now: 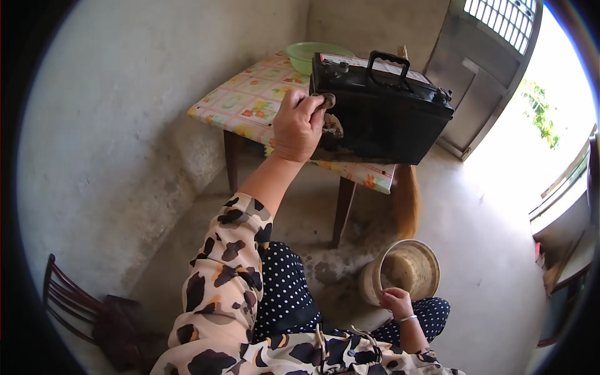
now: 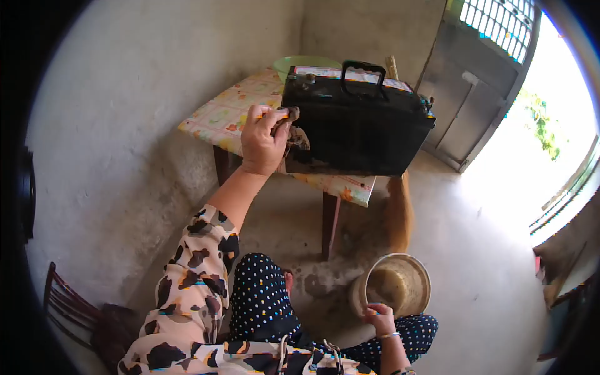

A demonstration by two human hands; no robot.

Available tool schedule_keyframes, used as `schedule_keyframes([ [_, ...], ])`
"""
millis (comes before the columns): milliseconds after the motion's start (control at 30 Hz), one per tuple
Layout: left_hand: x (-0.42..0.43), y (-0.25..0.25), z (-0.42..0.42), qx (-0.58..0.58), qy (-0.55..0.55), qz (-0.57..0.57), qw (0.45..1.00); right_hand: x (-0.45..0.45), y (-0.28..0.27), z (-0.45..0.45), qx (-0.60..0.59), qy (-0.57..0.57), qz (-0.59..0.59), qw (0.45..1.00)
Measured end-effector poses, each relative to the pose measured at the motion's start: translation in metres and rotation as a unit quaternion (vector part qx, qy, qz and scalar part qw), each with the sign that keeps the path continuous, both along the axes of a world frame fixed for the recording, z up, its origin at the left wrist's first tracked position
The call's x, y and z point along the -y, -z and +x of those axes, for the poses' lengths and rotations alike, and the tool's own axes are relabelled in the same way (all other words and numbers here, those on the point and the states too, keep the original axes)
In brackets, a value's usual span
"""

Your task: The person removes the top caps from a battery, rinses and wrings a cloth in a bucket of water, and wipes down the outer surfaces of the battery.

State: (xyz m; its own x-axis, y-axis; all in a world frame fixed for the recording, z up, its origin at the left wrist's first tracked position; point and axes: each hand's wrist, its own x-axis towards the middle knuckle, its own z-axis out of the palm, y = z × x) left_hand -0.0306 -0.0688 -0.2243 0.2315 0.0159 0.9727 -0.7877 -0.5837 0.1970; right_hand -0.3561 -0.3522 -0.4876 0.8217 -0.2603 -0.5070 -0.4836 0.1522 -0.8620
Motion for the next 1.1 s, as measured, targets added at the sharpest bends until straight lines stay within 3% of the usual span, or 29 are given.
schedule_keyframes([
  [100, 0.015, -0.008, -0.004, 0.014, -0.025, 0.047, 0.998, 0.009, 0.015, -0.007, -0.001, 0.024, 0.08, 0.997],
  [300, -0.027, -0.018, -0.005, -0.01, -0.054, 0.199, 0.978, 0.02, 0.016, -0.006, 0.011, 0.038, 0.038, 0.999],
  [533, 0.007, -0.024, -0.004, -0.016, -0.034, 0.202, 0.979, 0.018, 0.022, -0.006, 0.0, 0.03, 0.049, 0.998],
  [733, -0.031, -0.027, -0.006, -0.049, -0.051, 0.21, 0.975, 0.018, 0.017, -0.011, -0.019, 0.06, 0.06, 0.996],
  [967, 0.015, -0.027, -0.006, -0.027, -0.055, 0.21, 0.976, 0.017, 0.029, -0.004, -0.02, 0.016, 0.084, 0.996],
  [1100, -0.009, -0.028, -0.006, -0.019, -0.055, 0.203, 0.978, 0.02, 0.03, -0.009, -0.032, 0.027, 0.076, 0.996],
])
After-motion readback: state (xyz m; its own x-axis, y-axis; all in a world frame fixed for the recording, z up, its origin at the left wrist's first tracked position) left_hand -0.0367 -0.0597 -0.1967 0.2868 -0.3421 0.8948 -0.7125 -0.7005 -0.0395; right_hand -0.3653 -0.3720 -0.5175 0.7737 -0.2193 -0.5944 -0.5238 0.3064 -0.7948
